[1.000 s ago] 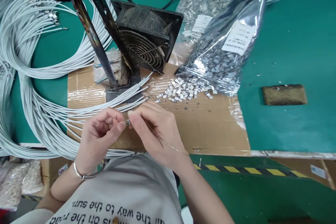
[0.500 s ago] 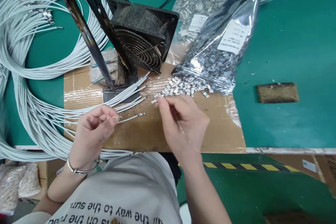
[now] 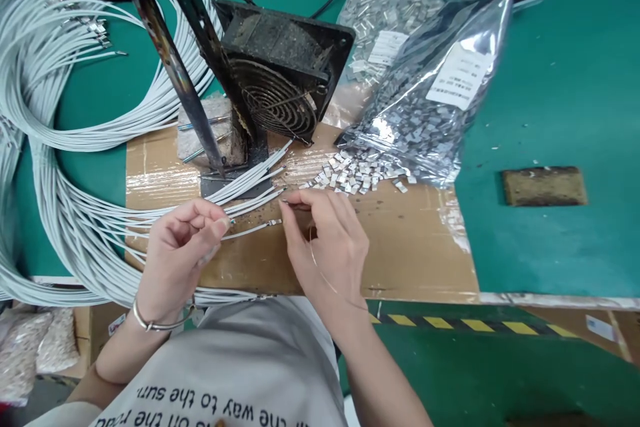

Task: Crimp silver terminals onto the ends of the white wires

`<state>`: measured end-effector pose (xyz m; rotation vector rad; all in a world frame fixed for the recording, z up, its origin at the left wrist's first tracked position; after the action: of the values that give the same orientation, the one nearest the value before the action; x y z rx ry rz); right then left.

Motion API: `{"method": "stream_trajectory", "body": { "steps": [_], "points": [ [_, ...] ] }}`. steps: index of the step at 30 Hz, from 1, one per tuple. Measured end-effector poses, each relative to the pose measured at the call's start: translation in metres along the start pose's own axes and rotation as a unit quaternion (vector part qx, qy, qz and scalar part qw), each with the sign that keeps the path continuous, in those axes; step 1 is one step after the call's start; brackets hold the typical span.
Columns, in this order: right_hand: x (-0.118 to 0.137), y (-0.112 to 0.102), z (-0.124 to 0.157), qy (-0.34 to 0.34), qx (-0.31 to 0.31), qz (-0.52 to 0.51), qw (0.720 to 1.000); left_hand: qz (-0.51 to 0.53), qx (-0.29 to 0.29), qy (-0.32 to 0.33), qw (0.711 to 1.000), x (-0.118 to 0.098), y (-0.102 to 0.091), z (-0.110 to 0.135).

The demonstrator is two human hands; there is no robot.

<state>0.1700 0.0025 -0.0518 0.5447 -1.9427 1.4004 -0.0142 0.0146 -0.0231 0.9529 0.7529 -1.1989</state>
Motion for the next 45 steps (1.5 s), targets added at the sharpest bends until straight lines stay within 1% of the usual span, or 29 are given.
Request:
{"method": "stream_trajectory", "body": {
  "steps": [3, 5, 8, 10, 12, 15, 22, 28, 38, 41, 45],
  "points": [
    [0.001, -0.001, 0.007, 0.084, 0.009, -0.096, 0.992, -0.018, -0.008, 0.006, 1.0, -0.001, 0.002, 0.001],
    [0.004, -0.002, 0.009, 0.111, 0.024, -0.165, 0.98, -0.026, -0.005, 0.01, 1.0, -0.002, 0.003, 0.001],
    [0.014, -0.005, 0.006, 0.102, 0.065, -0.252, 0.96, -0.044, -0.002, 0.015, 0.999, -0.003, 0.004, 0.002],
    [0.019, -0.007, 0.003, 0.098, 0.092, -0.29, 0.948, -0.063, -0.005, 0.015, 0.998, -0.005, 0.005, 0.002],
    [0.023, -0.007, 0.0, 0.097, 0.111, -0.316, 0.937, -0.073, -0.002, 0.013, 0.997, -0.006, 0.006, 0.002],
    [0.026, -0.005, -0.003, 0.084, 0.128, -0.338, 0.929, -0.069, 0.007, 0.016, 0.997, -0.008, 0.008, 0.0],
    [0.028, -0.005, -0.003, 0.072, 0.135, -0.33, 0.931, -0.072, 0.006, 0.021, 0.997, -0.01, 0.012, -0.001],
    [0.03, -0.007, -0.004, 0.052, 0.124, -0.315, 0.939, -0.059, 0.003, 0.019, 0.998, -0.01, 0.012, 0.0],
    [0.032, -0.008, -0.006, 0.028, 0.123, -0.301, 0.945, -0.067, -0.01, 0.023, 0.997, -0.01, 0.011, 0.0],
    [0.031, -0.008, -0.004, 0.019, 0.113, -0.28, 0.953, -0.066, -0.013, 0.027, 0.997, -0.011, 0.013, 0.0],
    [0.027, -0.011, 0.001, -0.015, 0.089, -0.218, 0.972, -0.077, -0.022, 0.04, 0.996, -0.014, 0.015, -0.001]
  ]
}}
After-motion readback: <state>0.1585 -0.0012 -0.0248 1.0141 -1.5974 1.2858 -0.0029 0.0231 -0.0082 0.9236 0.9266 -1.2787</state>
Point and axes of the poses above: each hand's wrist, its own z-axis away from the middle knuckle, its own y-axis out of the palm, x = y × z, the point moved 4 cm from there along -z, towards the middle knuckle, and after that the axes turned 7 degrees about z, right-handed, at the moved point
